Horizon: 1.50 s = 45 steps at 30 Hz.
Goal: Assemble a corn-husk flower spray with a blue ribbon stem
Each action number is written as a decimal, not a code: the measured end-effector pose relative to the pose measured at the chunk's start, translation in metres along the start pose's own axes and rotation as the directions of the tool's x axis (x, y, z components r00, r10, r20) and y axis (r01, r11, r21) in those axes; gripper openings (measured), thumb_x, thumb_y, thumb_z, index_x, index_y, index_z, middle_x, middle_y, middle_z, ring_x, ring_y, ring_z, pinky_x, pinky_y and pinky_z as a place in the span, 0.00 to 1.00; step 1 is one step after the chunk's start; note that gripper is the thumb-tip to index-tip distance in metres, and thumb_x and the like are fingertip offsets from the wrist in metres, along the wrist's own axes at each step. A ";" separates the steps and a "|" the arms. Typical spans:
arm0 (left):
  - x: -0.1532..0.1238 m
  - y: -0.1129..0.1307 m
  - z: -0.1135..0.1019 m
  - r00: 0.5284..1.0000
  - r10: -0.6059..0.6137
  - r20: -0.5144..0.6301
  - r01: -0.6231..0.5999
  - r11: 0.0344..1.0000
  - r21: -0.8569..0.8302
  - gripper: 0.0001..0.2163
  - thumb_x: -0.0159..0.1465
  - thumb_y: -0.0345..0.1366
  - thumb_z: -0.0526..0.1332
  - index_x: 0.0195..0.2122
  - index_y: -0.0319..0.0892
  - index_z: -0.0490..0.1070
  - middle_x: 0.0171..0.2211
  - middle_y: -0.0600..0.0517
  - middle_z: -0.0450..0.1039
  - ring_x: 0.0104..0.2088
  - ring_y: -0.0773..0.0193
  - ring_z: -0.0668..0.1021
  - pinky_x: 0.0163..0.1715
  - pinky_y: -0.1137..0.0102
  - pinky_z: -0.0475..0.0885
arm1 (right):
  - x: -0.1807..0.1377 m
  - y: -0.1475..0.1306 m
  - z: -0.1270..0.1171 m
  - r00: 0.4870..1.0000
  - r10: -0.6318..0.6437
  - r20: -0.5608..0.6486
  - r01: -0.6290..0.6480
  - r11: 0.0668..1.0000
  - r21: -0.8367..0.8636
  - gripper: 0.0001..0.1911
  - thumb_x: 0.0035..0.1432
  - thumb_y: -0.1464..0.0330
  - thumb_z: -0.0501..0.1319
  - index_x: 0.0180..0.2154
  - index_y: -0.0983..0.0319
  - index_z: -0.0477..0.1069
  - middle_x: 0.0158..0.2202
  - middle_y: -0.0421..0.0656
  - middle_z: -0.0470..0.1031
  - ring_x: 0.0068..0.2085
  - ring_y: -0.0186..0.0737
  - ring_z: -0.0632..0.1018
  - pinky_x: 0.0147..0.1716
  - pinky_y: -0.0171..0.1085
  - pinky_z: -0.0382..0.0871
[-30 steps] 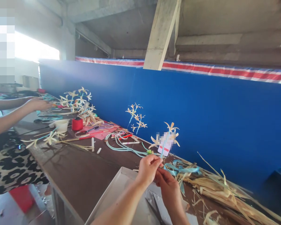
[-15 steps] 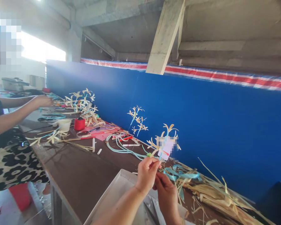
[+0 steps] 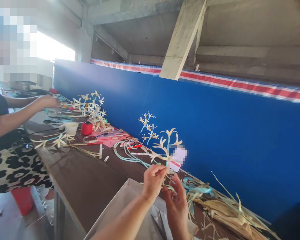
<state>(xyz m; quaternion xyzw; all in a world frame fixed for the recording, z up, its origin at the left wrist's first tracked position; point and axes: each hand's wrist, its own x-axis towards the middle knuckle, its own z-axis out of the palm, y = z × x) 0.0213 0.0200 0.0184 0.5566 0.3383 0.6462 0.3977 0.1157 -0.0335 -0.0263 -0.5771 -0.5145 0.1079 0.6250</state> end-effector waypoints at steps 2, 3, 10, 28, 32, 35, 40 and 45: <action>-0.001 -0.001 0.002 0.999 -0.008 0.046 0.009 1.000 -0.024 0.09 0.58 0.40 0.60 0.30 0.41 0.76 0.28 0.51 0.76 0.31 0.64 0.76 0.33 0.73 0.69 | 0.001 -0.001 -0.002 0.998 0.055 0.001 -0.055 0.998 0.013 0.31 0.49 0.57 0.63 0.55 0.60 0.64 0.49 0.50 0.71 0.45 0.47 0.74 0.39 0.40 0.69; -0.003 -0.001 0.003 0.998 -0.003 0.068 0.005 1.000 -0.027 0.09 0.58 0.39 0.60 0.31 0.41 0.77 0.29 0.51 0.77 0.31 0.64 0.76 0.34 0.73 0.69 | 0.002 -0.002 -0.003 0.996 0.083 0.014 -0.083 0.996 0.023 0.30 0.49 0.57 0.63 0.53 0.60 0.66 0.46 0.49 0.73 0.44 0.46 0.75 0.39 0.40 0.69; -0.010 0.002 0.008 0.989 -0.068 0.128 0.063 0.997 0.040 0.08 0.56 0.38 0.61 0.29 0.41 0.77 0.28 0.50 0.77 0.31 0.63 0.77 0.34 0.72 0.69 | 0.003 -0.001 -0.003 0.978 0.166 0.123 -0.183 0.973 0.141 0.19 0.50 0.56 0.62 0.40 0.62 0.75 0.37 0.46 0.77 0.38 0.44 0.76 0.38 0.39 0.69; -0.012 -0.016 0.011 0.995 -0.042 0.094 0.024 0.983 0.181 0.09 0.57 0.40 0.60 0.27 0.41 0.74 0.26 0.53 0.75 0.28 0.67 0.74 0.31 0.74 0.67 | 0.003 0.001 -0.003 0.977 0.174 0.127 -0.191 0.972 0.137 0.16 0.50 0.59 0.61 0.40 0.61 0.75 0.36 0.45 0.78 0.37 0.43 0.76 0.38 0.38 0.68; -0.012 -0.017 0.012 0.997 -0.022 0.071 0.006 0.977 0.214 0.09 0.57 0.39 0.60 0.24 0.40 0.73 0.24 0.54 0.73 0.27 0.68 0.73 0.29 0.74 0.65 | 0.004 0.002 -0.003 0.980 0.161 0.118 -0.175 0.977 0.123 0.14 0.49 0.60 0.61 0.35 0.61 0.76 0.32 0.44 0.78 0.33 0.42 0.75 0.35 0.37 0.68; -0.013 -0.015 0.011 0.998 -0.004 0.070 -0.013 0.970 0.244 0.08 0.57 0.37 0.59 0.23 0.40 0.72 0.23 0.54 0.72 0.26 0.68 0.72 0.28 0.75 0.64 | 0.004 0.004 -0.003 0.982 0.148 0.121 -0.163 0.979 0.126 0.14 0.49 0.60 0.61 0.34 0.61 0.76 0.30 0.43 0.77 0.31 0.41 0.75 0.33 0.37 0.67; -0.013 -0.017 0.011 0.997 0.000 0.072 -0.019 0.965 0.262 0.07 0.57 0.36 0.59 0.26 0.39 0.72 0.25 0.54 0.72 0.26 0.69 0.72 0.29 0.75 0.64 | 0.003 0.006 -0.001 0.982 0.140 0.125 -0.157 0.978 0.138 0.13 0.49 0.61 0.61 0.34 0.62 0.76 0.29 0.44 0.77 0.31 0.41 0.75 0.32 0.36 0.67; -0.013 -0.021 0.011 0.997 0.000 0.078 -0.021 0.962 0.273 0.10 0.58 0.40 0.59 0.26 0.40 0.73 0.24 0.54 0.73 0.27 0.68 0.72 0.29 0.75 0.64 | 0.003 0.010 0.000 0.978 0.159 0.132 -0.178 0.974 0.141 0.13 0.50 0.61 0.61 0.35 0.61 0.76 0.32 0.44 0.77 0.33 0.42 0.75 0.34 0.37 0.68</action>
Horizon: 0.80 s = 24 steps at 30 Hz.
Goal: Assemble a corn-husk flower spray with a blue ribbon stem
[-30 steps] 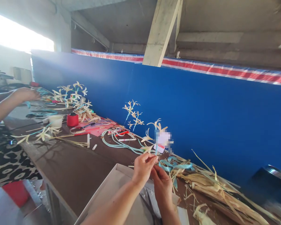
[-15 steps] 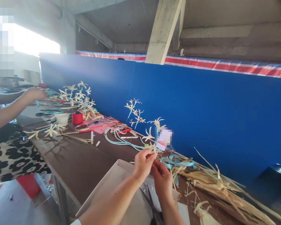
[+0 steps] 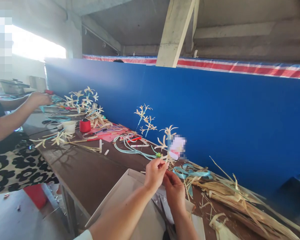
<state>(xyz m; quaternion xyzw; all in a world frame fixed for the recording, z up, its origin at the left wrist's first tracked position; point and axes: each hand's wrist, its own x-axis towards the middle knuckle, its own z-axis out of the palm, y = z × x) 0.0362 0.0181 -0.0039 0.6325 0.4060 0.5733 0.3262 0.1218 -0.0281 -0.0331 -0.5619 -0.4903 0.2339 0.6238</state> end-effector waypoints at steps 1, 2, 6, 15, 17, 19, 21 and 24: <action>0.000 0.000 0.000 1.000 0.001 0.006 -0.001 1.000 0.002 0.10 0.58 0.41 0.59 0.27 0.40 0.74 0.25 0.54 0.74 0.27 0.68 0.73 0.29 0.74 0.65 | 0.000 0.001 0.000 1.000 0.000 -0.001 0.000 1.000 0.001 0.13 0.50 0.61 0.61 0.36 0.61 0.75 0.32 0.44 0.78 0.34 0.43 0.76 0.35 0.37 0.68; 0.000 0.000 0.000 1.000 0.003 0.011 -0.003 1.000 0.004 0.10 0.58 0.41 0.59 0.27 0.41 0.74 0.25 0.54 0.74 0.27 0.68 0.73 0.30 0.74 0.65 | 0.001 0.002 -0.001 1.000 0.001 -0.003 0.000 1.000 0.002 0.13 0.50 0.61 0.61 0.36 0.61 0.75 0.33 0.44 0.78 0.34 0.43 0.76 0.36 0.38 0.67; -0.001 0.002 0.000 0.999 0.027 0.021 -0.027 1.000 -0.003 0.10 0.57 0.43 0.61 0.32 0.43 0.76 0.30 0.53 0.77 0.31 0.66 0.75 0.33 0.74 0.68 | 0.001 0.002 -0.003 1.000 0.000 -0.025 -0.001 1.000 -0.017 0.14 0.50 0.61 0.61 0.37 0.61 0.75 0.34 0.44 0.78 0.35 0.42 0.76 0.37 0.38 0.67; -0.003 0.003 0.000 0.997 0.064 0.032 -0.061 0.994 -0.091 0.15 0.61 0.47 0.56 0.40 0.43 0.75 0.39 0.49 0.77 0.39 0.63 0.77 0.39 0.74 0.70 | 0.003 -0.003 -0.007 0.994 0.026 -0.104 -0.019 0.997 0.069 0.16 0.48 0.58 0.63 0.36 0.61 0.76 0.35 0.45 0.78 0.36 0.44 0.76 0.37 0.38 0.67; -0.002 0.000 0.001 0.998 0.052 0.041 -0.047 0.993 -0.110 0.16 0.62 0.47 0.54 0.40 0.42 0.75 0.38 0.48 0.77 0.38 0.63 0.78 0.38 0.74 0.71 | 0.004 -0.001 -0.009 0.993 0.020 -0.112 -0.012 0.998 0.069 0.16 0.48 0.57 0.63 0.36 0.61 0.76 0.35 0.46 0.78 0.37 0.44 0.76 0.39 0.39 0.67; 0.000 -0.002 0.002 0.998 0.038 0.051 -0.031 0.991 -0.131 0.16 0.62 0.47 0.54 0.40 0.42 0.75 0.37 0.48 0.77 0.37 0.63 0.78 0.38 0.74 0.71 | 0.004 0.000 -0.010 0.992 0.018 -0.126 -0.011 0.998 0.061 0.17 0.48 0.57 0.63 0.37 0.61 0.76 0.36 0.46 0.78 0.37 0.44 0.76 0.39 0.39 0.67; 0.001 -0.004 0.003 0.998 0.022 0.057 -0.013 0.988 -0.155 0.16 0.62 0.46 0.54 0.39 0.41 0.74 0.36 0.48 0.77 0.37 0.62 0.78 0.37 0.74 0.71 | 0.004 0.000 -0.011 0.990 0.023 -0.138 -0.016 0.999 0.052 0.17 0.48 0.57 0.63 0.37 0.62 0.76 0.36 0.46 0.78 0.37 0.44 0.76 0.38 0.39 0.67; 0.001 -0.004 0.003 0.998 0.012 0.063 -0.002 0.986 -0.166 0.15 0.62 0.45 0.54 0.38 0.40 0.74 0.34 0.48 0.78 0.37 0.62 0.79 0.36 0.73 0.71 | 0.003 -0.003 -0.011 0.989 0.029 -0.145 -0.022 0.998 0.053 0.17 0.49 0.58 0.62 0.37 0.62 0.76 0.36 0.46 0.78 0.36 0.44 0.76 0.37 0.39 0.68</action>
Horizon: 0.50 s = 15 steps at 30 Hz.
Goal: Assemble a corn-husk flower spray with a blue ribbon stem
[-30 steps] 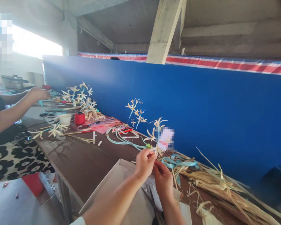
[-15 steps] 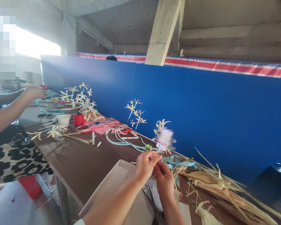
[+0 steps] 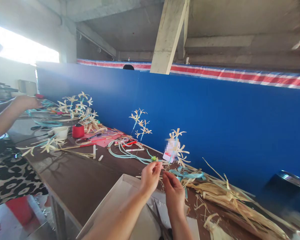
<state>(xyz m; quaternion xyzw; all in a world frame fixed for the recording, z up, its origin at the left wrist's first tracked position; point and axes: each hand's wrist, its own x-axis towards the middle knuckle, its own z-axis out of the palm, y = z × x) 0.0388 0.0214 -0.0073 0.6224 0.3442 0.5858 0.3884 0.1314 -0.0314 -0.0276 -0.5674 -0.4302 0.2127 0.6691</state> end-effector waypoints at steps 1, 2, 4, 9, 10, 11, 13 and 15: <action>0.000 0.001 0.000 1.000 0.000 0.003 0.000 1.000 0.006 0.15 0.62 0.44 0.54 0.38 0.40 0.74 0.34 0.49 0.78 0.36 0.63 0.79 0.36 0.73 0.71 | 0.000 -0.001 0.000 1.000 0.000 -0.003 0.000 1.000 0.001 0.17 0.49 0.58 0.62 0.37 0.61 0.76 0.36 0.46 0.78 0.37 0.44 0.76 0.37 0.39 0.68; 0.000 0.002 0.000 1.000 0.000 0.006 0.000 1.000 0.016 0.14 0.62 0.44 0.54 0.37 0.40 0.74 0.33 0.49 0.78 0.36 0.63 0.79 0.36 0.73 0.71 | 0.000 -0.003 0.000 1.000 -0.001 -0.006 0.001 1.000 0.002 0.16 0.49 0.58 0.62 0.37 0.61 0.76 0.36 0.46 0.78 0.37 0.44 0.76 0.37 0.39 0.68; -0.001 0.004 0.000 1.000 0.003 0.019 -0.004 0.999 0.043 0.14 0.62 0.43 0.54 0.36 0.41 0.74 0.33 0.49 0.78 0.35 0.63 0.78 0.35 0.74 0.71 | -0.001 -0.005 0.001 1.000 -0.005 -0.015 0.006 1.000 0.002 0.16 0.49 0.58 0.62 0.37 0.61 0.76 0.37 0.46 0.78 0.37 0.44 0.76 0.38 0.39 0.67; -0.002 0.005 0.000 0.999 0.010 0.049 -0.014 0.996 0.084 0.13 0.63 0.42 0.53 0.35 0.41 0.75 0.33 0.50 0.78 0.35 0.64 0.78 0.36 0.74 0.69 | 0.000 -0.011 0.001 0.999 -0.027 -0.020 0.027 1.000 0.007 0.16 0.49 0.58 0.62 0.37 0.61 0.77 0.37 0.46 0.78 0.39 0.45 0.76 0.39 0.39 0.67; -0.002 0.005 0.000 0.999 0.009 0.051 -0.014 0.996 0.090 0.13 0.63 0.41 0.53 0.35 0.41 0.75 0.33 0.50 0.78 0.35 0.64 0.78 0.36 0.74 0.69 | 0.000 -0.011 0.001 0.999 -0.028 -0.027 0.028 1.000 0.002 0.16 0.49 0.58 0.62 0.37 0.61 0.77 0.37 0.46 0.78 0.39 0.45 0.76 0.39 0.39 0.67; -0.002 0.005 0.000 0.999 0.008 0.052 -0.013 0.995 0.097 0.13 0.62 0.41 0.53 0.35 0.41 0.75 0.33 0.50 0.78 0.35 0.64 0.78 0.35 0.74 0.69 | 0.000 -0.011 0.001 0.999 -0.028 -0.036 0.028 1.000 -0.004 0.16 0.49 0.58 0.62 0.37 0.61 0.77 0.37 0.46 0.78 0.38 0.45 0.76 0.39 0.39 0.67; -0.002 0.005 0.000 0.999 0.003 0.054 -0.009 0.994 0.112 0.13 0.62 0.41 0.53 0.35 0.41 0.75 0.32 0.51 0.78 0.34 0.64 0.78 0.34 0.74 0.68 | 0.000 -0.010 0.001 0.998 -0.034 -0.048 0.033 0.999 -0.017 0.16 0.50 0.58 0.62 0.37 0.61 0.77 0.36 0.46 0.78 0.38 0.44 0.76 0.39 0.39 0.67; -0.002 0.006 -0.001 0.998 0.001 0.058 -0.008 0.993 0.115 0.13 0.62 0.41 0.53 0.34 0.41 0.75 0.31 0.51 0.78 0.33 0.65 0.77 0.33 0.75 0.68 | 0.000 -0.008 0.001 0.998 -0.042 -0.051 0.041 0.999 -0.019 0.16 0.50 0.58 0.62 0.37 0.61 0.77 0.37 0.45 0.78 0.38 0.44 0.76 0.39 0.39 0.67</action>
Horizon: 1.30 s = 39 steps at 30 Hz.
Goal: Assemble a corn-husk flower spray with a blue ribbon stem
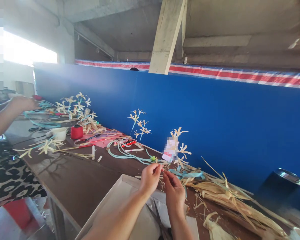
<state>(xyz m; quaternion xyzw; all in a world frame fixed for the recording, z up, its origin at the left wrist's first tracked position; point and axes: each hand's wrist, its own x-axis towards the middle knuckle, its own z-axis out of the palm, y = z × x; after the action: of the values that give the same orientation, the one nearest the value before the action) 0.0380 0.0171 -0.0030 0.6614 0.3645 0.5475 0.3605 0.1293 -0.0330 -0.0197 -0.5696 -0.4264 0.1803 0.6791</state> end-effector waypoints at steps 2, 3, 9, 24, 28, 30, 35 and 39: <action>0.000 0.001 0.000 1.000 0.005 0.005 -0.005 1.000 -0.005 0.13 0.62 0.41 0.53 0.34 0.41 0.75 0.31 0.51 0.78 0.32 0.65 0.77 0.33 0.75 0.68 | 0.000 0.001 0.000 1.000 -0.005 0.000 0.005 1.000 0.001 0.16 0.50 0.58 0.62 0.37 0.61 0.77 0.37 0.45 0.78 0.39 0.44 0.76 0.40 0.39 0.67; 0.000 0.002 -0.001 1.000 0.008 0.004 -0.008 1.000 -0.009 0.13 0.62 0.41 0.53 0.34 0.41 0.75 0.31 0.51 0.78 0.32 0.65 0.77 0.33 0.75 0.68 | 0.000 0.001 0.000 1.000 -0.008 -0.005 0.008 1.000 -0.003 0.16 0.50 0.58 0.62 0.37 0.61 0.77 0.37 0.45 0.78 0.38 0.44 0.76 0.39 0.39 0.67; -0.002 0.005 -0.002 1.000 0.010 -0.010 -0.010 0.999 -0.036 0.13 0.62 0.40 0.53 0.34 0.41 0.75 0.31 0.51 0.77 0.32 0.65 0.77 0.33 0.75 0.68 | 0.000 0.000 0.000 0.998 -0.057 -0.001 0.057 0.998 -0.031 0.16 0.50 0.58 0.62 0.37 0.61 0.77 0.36 0.46 0.78 0.37 0.45 0.76 0.38 0.40 0.68; -0.002 0.006 -0.002 1.000 0.019 -0.014 -0.020 0.999 -0.036 0.13 0.62 0.40 0.54 0.34 0.41 0.76 0.33 0.50 0.77 0.34 0.64 0.77 0.35 0.75 0.69 | -0.001 -0.002 0.001 0.999 -0.035 -0.001 0.035 0.998 -0.054 0.16 0.50 0.58 0.62 0.37 0.60 0.77 0.38 0.46 0.78 0.39 0.45 0.77 0.40 0.40 0.67; -0.002 0.007 -0.002 1.000 0.004 -0.008 -0.004 1.000 -0.010 0.13 0.62 0.41 0.54 0.34 0.41 0.76 0.31 0.51 0.77 0.32 0.65 0.77 0.33 0.75 0.68 | -0.001 0.001 -0.001 1.000 -0.014 -0.004 0.014 0.999 -0.035 0.16 0.51 0.57 0.62 0.38 0.61 0.77 0.38 0.46 0.78 0.39 0.45 0.76 0.40 0.39 0.67; -0.002 0.007 -0.001 1.000 0.004 -0.001 -0.004 1.000 -0.005 0.14 0.62 0.42 0.53 0.34 0.40 0.76 0.30 0.51 0.77 0.31 0.65 0.76 0.32 0.75 0.68 | 0.000 0.003 -0.003 1.000 -0.001 -0.025 -0.001 0.999 -0.044 0.17 0.50 0.57 0.62 0.37 0.61 0.77 0.37 0.46 0.78 0.39 0.45 0.76 0.39 0.39 0.67; -0.002 0.005 0.000 1.000 0.007 0.005 -0.007 1.000 -0.010 0.13 0.62 0.41 0.53 0.34 0.41 0.75 0.31 0.51 0.78 0.33 0.64 0.77 0.34 0.75 0.68 | 0.004 0.011 -0.005 0.998 0.037 -0.058 -0.040 0.998 -0.042 0.18 0.49 0.56 0.63 0.37 0.61 0.77 0.36 0.45 0.78 0.39 0.45 0.76 0.40 0.39 0.67; -0.003 0.003 0.001 1.000 0.019 0.019 -0.019 1.000 0.024 0.14 0.62 0.42 0.53 0.34 0.42 0.76 0.30 0.51 0.77 0.32 0.65 0.77 0.33 0.76 0.68 | 0.006 0.015 -0.005 0.996 0.048 -0.077 -0.051 0.998 -0.029 0.19 0.47 0.56 0.63 0.37 0.61 0.77 0.35 0.45 0.78 0.37 0.44 0.76 0.37 0.37 0.67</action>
<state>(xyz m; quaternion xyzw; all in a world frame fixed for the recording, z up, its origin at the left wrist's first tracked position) 0.0388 0.0131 -0.0013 0.6743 0.3615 0.5401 0.3506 0.1402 -0.0272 -0.0318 -0.5970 -0.3888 0.1684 0.6812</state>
